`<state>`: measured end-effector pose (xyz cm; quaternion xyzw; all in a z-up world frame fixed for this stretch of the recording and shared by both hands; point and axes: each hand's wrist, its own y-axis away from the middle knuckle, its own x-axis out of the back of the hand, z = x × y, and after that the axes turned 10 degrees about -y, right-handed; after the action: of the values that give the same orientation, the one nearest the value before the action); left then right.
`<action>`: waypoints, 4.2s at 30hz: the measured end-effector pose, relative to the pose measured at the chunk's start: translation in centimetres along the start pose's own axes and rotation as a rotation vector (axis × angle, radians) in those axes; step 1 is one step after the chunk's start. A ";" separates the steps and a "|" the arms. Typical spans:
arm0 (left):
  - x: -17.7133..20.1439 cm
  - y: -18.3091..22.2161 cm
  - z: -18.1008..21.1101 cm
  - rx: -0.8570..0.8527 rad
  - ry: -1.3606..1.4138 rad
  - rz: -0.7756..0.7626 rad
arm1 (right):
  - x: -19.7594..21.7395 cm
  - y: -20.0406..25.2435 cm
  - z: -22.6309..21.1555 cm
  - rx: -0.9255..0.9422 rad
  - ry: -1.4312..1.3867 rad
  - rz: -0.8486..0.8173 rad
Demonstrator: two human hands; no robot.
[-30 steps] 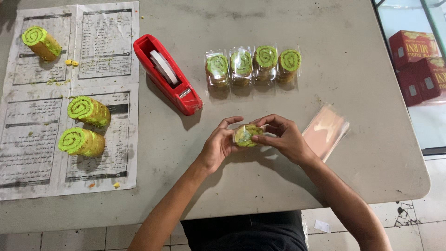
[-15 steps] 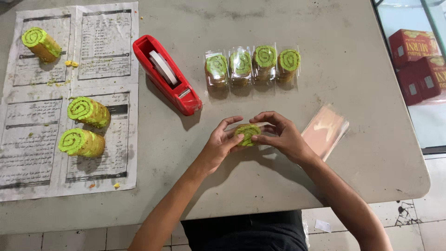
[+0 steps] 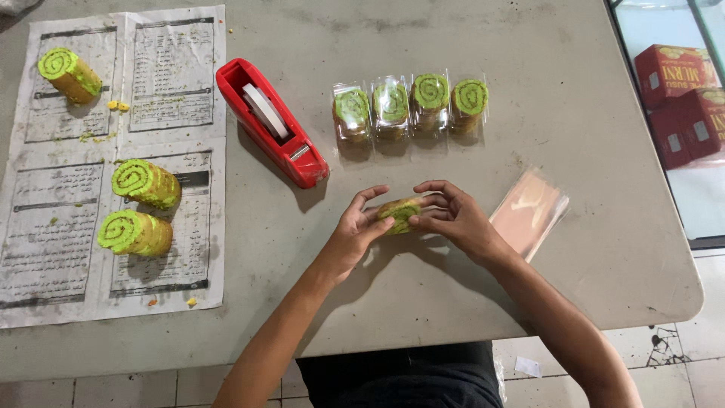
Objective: The person wraps individual green cake rolls in clear plastic film and secures the packaging using tape from a red dispenser.
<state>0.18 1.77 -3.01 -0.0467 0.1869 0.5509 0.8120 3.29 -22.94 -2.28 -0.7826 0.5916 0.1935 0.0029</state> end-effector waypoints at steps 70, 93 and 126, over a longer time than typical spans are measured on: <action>10.1 6.9 5.6 0.070 -0.110 0.432 | -17.4 -13.7 -9.9 -0.068 0.552 -0.241; 9.9 6.8 5.5 0.053 -0.123 0.444 | -16.0 -10.6 -4.8 0.156 0.526 -0.190; 4.4 1.5 5.0 -0.052 -0.219 0.275 | -5.7 -0.1 -4.5 0.071 0.241 -0.092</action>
<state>1.51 7.63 0.26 0.0189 0.0875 0.6632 0.7431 3.48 -18.65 3.59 -0.8260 0.5575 0.0764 -0.0315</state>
